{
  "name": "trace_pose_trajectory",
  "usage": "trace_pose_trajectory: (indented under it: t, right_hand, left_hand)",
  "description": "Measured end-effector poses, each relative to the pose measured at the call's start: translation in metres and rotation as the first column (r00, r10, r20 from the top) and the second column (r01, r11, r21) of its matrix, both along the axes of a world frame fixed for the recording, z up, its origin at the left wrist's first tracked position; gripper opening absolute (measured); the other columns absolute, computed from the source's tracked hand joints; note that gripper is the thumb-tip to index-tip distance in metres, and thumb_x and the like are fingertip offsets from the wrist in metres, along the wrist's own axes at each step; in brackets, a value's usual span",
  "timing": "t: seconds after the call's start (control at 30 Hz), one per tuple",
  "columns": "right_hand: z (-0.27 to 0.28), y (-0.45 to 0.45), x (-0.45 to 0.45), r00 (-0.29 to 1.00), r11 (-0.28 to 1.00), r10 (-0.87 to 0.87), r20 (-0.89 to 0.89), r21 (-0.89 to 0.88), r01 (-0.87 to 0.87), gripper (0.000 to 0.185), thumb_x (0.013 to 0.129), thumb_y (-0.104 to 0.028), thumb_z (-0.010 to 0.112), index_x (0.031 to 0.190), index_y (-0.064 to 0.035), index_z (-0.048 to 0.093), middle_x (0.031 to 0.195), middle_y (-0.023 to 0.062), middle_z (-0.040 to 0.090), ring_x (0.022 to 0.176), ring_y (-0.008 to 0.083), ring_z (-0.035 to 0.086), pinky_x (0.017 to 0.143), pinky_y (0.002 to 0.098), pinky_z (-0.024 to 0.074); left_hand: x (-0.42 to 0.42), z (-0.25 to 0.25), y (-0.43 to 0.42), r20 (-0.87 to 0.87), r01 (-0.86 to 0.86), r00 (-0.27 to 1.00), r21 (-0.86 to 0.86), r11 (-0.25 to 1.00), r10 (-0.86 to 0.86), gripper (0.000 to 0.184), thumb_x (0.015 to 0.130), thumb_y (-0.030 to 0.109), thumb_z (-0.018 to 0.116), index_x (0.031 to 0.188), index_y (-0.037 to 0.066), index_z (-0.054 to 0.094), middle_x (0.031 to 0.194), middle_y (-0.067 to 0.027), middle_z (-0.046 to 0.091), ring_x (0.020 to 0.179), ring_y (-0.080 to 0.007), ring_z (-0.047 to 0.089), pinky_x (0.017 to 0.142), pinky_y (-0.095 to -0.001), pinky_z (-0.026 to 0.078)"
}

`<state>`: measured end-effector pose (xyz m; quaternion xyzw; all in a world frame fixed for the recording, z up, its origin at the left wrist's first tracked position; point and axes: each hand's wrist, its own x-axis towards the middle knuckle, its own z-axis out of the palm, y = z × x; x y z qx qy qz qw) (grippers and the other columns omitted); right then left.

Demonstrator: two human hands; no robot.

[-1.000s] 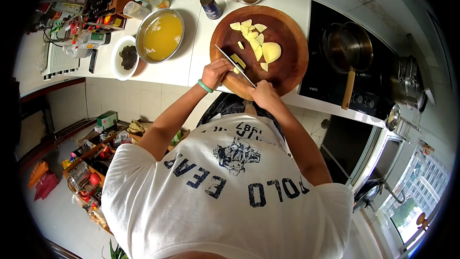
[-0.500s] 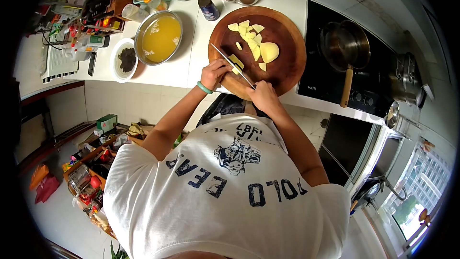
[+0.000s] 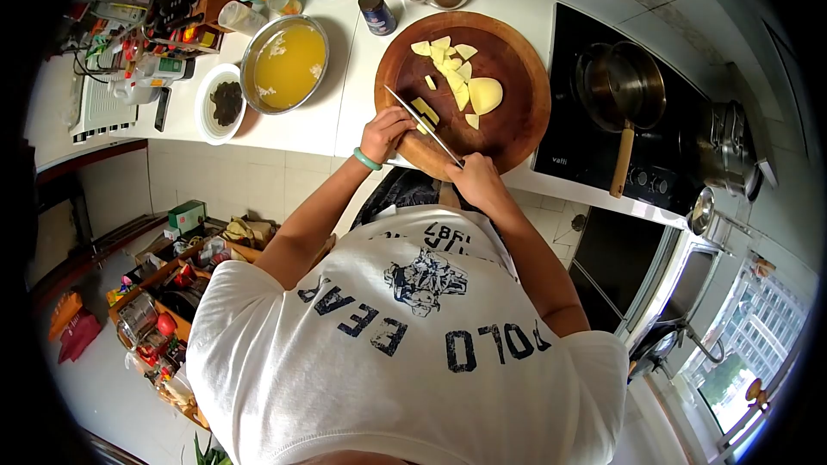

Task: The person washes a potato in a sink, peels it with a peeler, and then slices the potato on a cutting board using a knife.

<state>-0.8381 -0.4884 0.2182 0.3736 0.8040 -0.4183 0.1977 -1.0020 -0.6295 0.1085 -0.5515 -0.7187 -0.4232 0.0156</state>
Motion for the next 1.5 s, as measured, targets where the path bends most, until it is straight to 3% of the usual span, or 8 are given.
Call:
trace_pose_trajectory:
  t: [0.77, 0.83, 1.03, 1.27, 1.43, 1.5]
  right_hand:
    - [-0.010, -0.002, -0.012, 0.997, 0.999, 0.010, 0.073, -0.046, -0.006, 0.042, 0.076, -0.027, 0.056, 0.083, 0.0143, 0.058, 0.077, 0.0335, 0.058, 0.084, 0.0431, 0.061, 0.072, 0.0433, 0.0472]
    - [-0.025, -0.005, -0.009, 1.000, 1.000, -0.007, 0.016, 0.001, 0.007, 0.044, 0.075, -0.029, 0.056, 0.083, 0.0143, 0.058, 0.079, 0.0340, 0.058, 0.085, 0.0438, 0.061, 0.073, 0.0435, 0.0475]
    - [-0.038, -0.010, -0.022, 0.997, 0.998, -0.030, 0.077, 0.057, 0.026, 0.044, 0.073, -0.030, 0.057, 0.084, 0.0130, 0.060, 0.082, 0.0325, 0.060, 0.087, 0.0430, 0.060, 0.075, 0.0440, 0.0472]
    - [-0.021, -0.008, -0.013, 0.994, 0.998, -0.058, -0.089, 0.007, 0.059, 0.042, 0.073, -0.029, 0.058, 0.081, 0.0128, 0.058, 0.076, 0.0332, 0.057, 0.083, 0.0425, 0.061, 0.072, 0.0437, 0.0468]
    - [0.000, 0.005, -0.012, 0.991, 0.997, -0.066, -0.120, 0.018, 0.069, 0.041, 0.074, -0.029, 0.059, 0.085, 0.0110, 0.060, 0.083, 0.0336, 0.057, 0.087, 0.0441, 0.058, 0.077, 0.0449, 0.0466]
    - [-0.002, 0.009, -0.007, 0.986, 0.996, -0.074, -0.149, 0.029, 0.079, 0.040, 0.075, -0.029, 0.058, 0.086, 0.0099, 0.061, 0.083, 0.0326, 0.058, 0.086, 0.0451, 0.057, 0.077, 0.0453, 0.0463]
  left_hand:
    - [0.006, -0.004, 0.002, 0.060, -0.081, 0.995, 0.076, 0.994, 0.077, 0.018, 0.064, -0.005, 0.065, 0.080, 0.003, 0.066, 0.082, -0.0075, 0.064, 0.082, -0.0262, 0.062, 0.072, -0.0321, 0.051]
    - [0.006, -0.005, 0.003, 0.055, -0.083, 0.995, 0.075, 0.994, 0.079, 0.018, 0.063, -0.005, 0.065, 0.080, 0.003, 0.066, 0.082, -0.0075, 0.064, 0.083, -0.0262, 0.062, 0.072, -0.0321, 0.051]
    - [0.004, -0.006, 0.000, 0.045, -0.080, 0.996, 0.074, 0.994, 0.077, 0.018, 0.063, -0.003, 0.067, 0.080, 0.003, 0.067, 0.081, -0.0077, 0.063, 0.083, -0.0264, 0.062, 0.073, -0.0323, 0.051]
    - [0.005, 0.000, -0.001, 0.054, -0.058, 0.997, 0.061, 0.996, 0.054, 0.014, 0.068, 0.001, 0.069, 0.081, 0.003, 0.067, 0.084, -0.0087, 0.063, 0.085, -0.0273, 0.061, 0.073, -0.0334, 0.051]
    - [0.006, 0.005, 0.004, 0.039, -0.028, 0.999, 0.063, 0.998, 0.026, 0.018, 0.066, 0.007, 0.073, 0.082, 0.003, 0.066, 0.086, -0.0092, 0.062, 0.085, -0.0279, 0.060, 0.072, -0.0333, 0.050]
    - [0.014, 0.010, 0.004, 0.180, -0.148, 0.973, 0.010, 0.989, 0.143, 0.022, 0.064, 0.011, 0.076, 0.082, 0.003, 0.066, 0.089, -0.0088, 0.062, 0.086, -0.0282, 0.059, 0.073, -0.0344, 0.049]
